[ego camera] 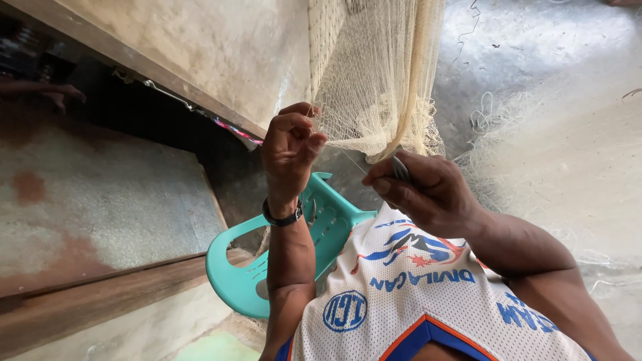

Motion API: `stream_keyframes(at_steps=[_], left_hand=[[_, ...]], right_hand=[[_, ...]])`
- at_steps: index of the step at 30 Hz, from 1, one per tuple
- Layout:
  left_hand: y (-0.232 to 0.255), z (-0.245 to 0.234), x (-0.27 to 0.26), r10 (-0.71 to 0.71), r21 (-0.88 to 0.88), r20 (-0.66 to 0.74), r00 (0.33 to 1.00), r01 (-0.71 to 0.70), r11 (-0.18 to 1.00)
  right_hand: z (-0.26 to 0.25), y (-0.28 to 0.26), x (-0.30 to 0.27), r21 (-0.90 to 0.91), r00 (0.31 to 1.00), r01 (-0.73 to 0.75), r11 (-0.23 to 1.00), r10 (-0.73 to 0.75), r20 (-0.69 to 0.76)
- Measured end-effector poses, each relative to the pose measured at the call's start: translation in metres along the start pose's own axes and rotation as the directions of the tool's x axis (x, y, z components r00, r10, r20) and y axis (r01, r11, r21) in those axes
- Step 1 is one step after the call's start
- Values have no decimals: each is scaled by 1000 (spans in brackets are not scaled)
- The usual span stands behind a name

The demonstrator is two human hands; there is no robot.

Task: Repairing or mending a large fishing net using a net-mending needle while sitting on a chair.

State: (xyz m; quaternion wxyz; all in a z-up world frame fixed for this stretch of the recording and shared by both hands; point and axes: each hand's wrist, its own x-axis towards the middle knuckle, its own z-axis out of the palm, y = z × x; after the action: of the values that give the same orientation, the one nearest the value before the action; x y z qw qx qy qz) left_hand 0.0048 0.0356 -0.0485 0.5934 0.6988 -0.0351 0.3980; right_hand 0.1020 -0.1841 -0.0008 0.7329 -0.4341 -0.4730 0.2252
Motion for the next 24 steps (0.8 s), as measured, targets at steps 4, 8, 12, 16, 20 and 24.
stream_keyframes(at_steps=[4,8,12,16,20,24], left_hand=[[9,8,2,33,105,-36,999,-29,994],[15,13,6,77,195,-44,996,-67,979],[5,12,2,116,278,-42,992,-100,955],[-2,10,1,135,345,-64,989,-105,933],[5,14,3,136,383,-71,988,-99,918],[12,16,3,119,335,-116,986,-74,939]], right_hand=[[0,-4,-7,12,1000,7,1000,-7,-2],[2,-15,-6,38,998,55,998,-56,25],[-3,-12,-10,84,998,65,994,-67,21],[-4,-7,-9,83,991,134,987,-135,2],[32,-8,6,89,944,185,979,-202,262],[51,-2,16,16,882,293,956,-277,381]])
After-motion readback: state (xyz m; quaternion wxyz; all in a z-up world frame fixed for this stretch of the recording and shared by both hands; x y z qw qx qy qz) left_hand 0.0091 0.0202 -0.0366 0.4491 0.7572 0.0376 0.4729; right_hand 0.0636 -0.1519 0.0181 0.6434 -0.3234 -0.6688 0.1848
